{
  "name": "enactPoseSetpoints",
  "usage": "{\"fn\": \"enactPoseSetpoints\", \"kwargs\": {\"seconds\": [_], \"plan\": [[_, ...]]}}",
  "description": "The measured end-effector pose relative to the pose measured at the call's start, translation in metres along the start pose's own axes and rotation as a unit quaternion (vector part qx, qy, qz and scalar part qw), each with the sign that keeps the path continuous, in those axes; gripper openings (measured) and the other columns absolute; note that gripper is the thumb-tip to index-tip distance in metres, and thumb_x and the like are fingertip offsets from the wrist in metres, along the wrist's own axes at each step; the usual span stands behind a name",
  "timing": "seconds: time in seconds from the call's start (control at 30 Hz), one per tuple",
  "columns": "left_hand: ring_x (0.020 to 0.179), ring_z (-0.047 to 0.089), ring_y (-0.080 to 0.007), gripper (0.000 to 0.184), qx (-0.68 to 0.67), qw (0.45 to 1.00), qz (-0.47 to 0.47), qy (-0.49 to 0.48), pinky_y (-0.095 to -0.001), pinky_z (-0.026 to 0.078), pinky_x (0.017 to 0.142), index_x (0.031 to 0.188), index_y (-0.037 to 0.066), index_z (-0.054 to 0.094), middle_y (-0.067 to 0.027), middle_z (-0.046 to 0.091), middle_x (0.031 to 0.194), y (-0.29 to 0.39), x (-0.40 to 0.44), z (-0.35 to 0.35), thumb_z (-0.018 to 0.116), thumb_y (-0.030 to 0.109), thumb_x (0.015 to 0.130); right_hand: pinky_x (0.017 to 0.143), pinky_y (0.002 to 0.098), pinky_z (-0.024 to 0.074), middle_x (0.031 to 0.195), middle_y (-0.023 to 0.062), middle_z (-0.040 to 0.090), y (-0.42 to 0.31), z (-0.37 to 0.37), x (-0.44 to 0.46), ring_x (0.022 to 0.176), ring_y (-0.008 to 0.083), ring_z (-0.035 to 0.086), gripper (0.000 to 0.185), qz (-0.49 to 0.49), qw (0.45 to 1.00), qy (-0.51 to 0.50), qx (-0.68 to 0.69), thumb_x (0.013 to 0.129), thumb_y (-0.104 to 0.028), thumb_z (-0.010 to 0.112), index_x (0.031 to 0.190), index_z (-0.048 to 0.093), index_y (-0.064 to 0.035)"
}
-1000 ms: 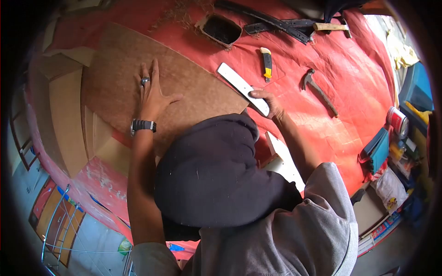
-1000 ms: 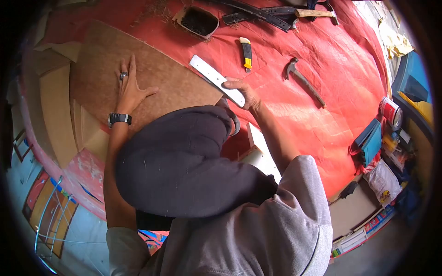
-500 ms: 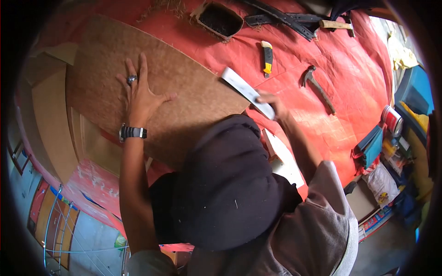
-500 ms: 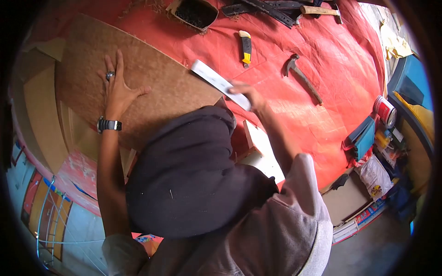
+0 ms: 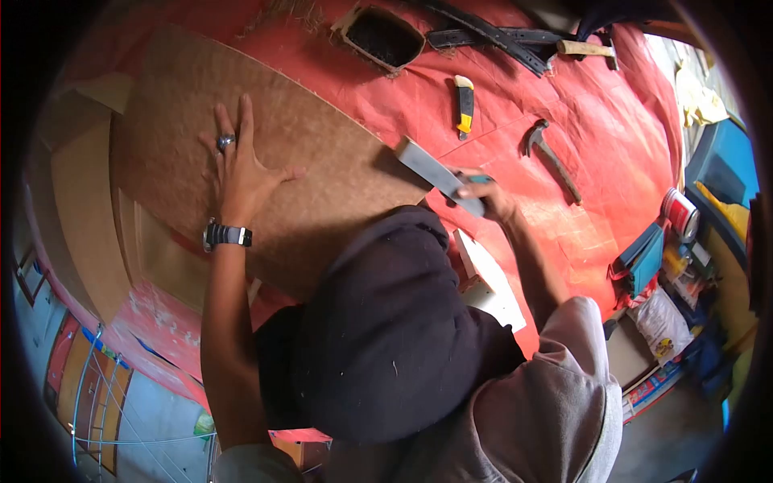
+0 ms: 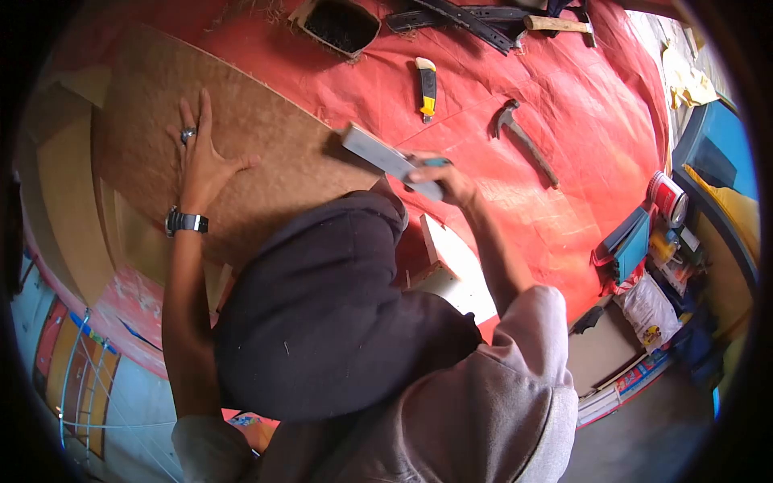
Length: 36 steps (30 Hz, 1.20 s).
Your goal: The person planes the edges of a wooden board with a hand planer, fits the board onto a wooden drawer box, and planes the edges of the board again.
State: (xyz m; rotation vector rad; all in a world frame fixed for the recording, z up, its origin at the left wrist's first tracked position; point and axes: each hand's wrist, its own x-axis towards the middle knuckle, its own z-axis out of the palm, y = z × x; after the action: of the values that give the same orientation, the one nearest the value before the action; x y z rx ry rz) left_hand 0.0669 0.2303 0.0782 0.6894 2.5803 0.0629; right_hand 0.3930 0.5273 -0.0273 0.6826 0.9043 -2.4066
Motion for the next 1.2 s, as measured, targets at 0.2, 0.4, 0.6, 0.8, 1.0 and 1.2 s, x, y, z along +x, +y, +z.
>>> {"fn": "enactPoseSetpoints", "kwargs": {"seconds": [0.2, 0.4, 0.6, 0.8, 1.0, 1.2], "plan": [[0.153, 0.005, -0.0659, 0.152, 0.019, 1.0, -0.016, -0.01, -0.0738, 0.029, 0.119, 0.171, 0.036, 0.007, -0.022, 0.003, 0.177, 0.006, 0.0, -0.004, 0.096, 0.065, 0.052, 0.083, 0.0265, 0.0511, 0.108, 0.0057, 0.069, -0.022, 0.029, 0.06, 0.094, 0.0128, 0.063, 0.066, -0.017, 0.999, 0.046, -0.002, 0.083, -0.027, 0.078, 0.141, 0.062, -0.0002], [0.154, 0.005, -0.065, 0.152, -0.008, 1.0, 0.003, 0.011, -0.0743, 0.024, 0.121, 0.171, 0.036, 0.008, -0.0227, 0.004, 0.177, 0.004, 0.0, -0.005, 0.096, 0.064, 0.051, 0.082, 0.0282, 0.0529, 0.106, 0.0045, 0.07, -0.035, 0.034, 0.082, 0.092, 0.0123, 0.065, 0.05, -0.075, 0.993, 0.033, -0.08, 0.084, -0.025, 0.078, 0.127, 0.069, -0.0015], [0.155, 0.002, -0.063, 0.152, -0.016, 0.999, 0.016, 0.024, -0.074, 0.025, 0.121, 0.171, 0.037, 0.008, -0.0174, 0.002, 0.178, -0.008, 0.0, 0.011, 0.098, 0.061, 0.051, 0.079, 0.0314, 0.0536, 0.098, 0.0039, 0.064, 0.008, 0.008, -0.018, 0.088, 0.0142, 0.064, 0.047, 0.004, 0.998, 0.069, -0.008, 0.089, -0.024, 0.073, 0.126, 0.069, 0.004], [0.156, 0.001, -0.0618, 0.152, -0.012, 0.999, 0.015, 0.028, -0.0757, 0.03, 0.118, 0.17, 0.039, 0.006, -0.0136, 0.001, 0.179, -0.004, 0.002, 0.008, 0.098, 0.06, 0.051, 0.073, 0.0259, 0.0522, 0.097, 0.0055, 0.069, -0.01, 0.025, 0.084, 0.082, 0.0107, 0.065, 0.047, -0.048, 0.997, 0.037, 0.053, 0.087, -0.024, 0.077, 0.125, 0.069, 0.0037], [0.154, 0.002, -0.0647, 0.153, -0.004, 1.0, -0.001, 0.004, -0.0698, 0.02, 0.125, 0.171, 0.035, 0.009, -0.0218, 0.004, 0.177, 0.0, 0.002, 0.002, 0.099, 0.06, 0.05, 0.074, 0.0281, 0.0538, 0.1, 0.0068, 0.069, 0.025, -0.008, -0.001, 0.084, 0.0124, 0.066, 0.049, -0.025, 0.996, 0.087, -0.015, 0.087, -0.024, 0.076, 0.127, 0.068, 0.0031], [0.154, 0.004, -0.0643, 0.153, -0.012, 1.0, 0.003, 0.004, -0.0685, 0.02, 0.126, 0.171, 0.034, 0.009, -0.0231, 0.004, 0.177, 0.003, 0.002, 0.001, 0.1, 0.057, 0.05, 0.074, 0.0268, 0.0536, 0.1, 0.004, 0.07, -0.005, 0.032, 0.082, 0.085, 0.0117, 0.066, 0.045, -0.075, 0.991, 0.106, 0.04, 0.088, -0.024, 0.077, 0.126, 0.069, -0.0006]]}}
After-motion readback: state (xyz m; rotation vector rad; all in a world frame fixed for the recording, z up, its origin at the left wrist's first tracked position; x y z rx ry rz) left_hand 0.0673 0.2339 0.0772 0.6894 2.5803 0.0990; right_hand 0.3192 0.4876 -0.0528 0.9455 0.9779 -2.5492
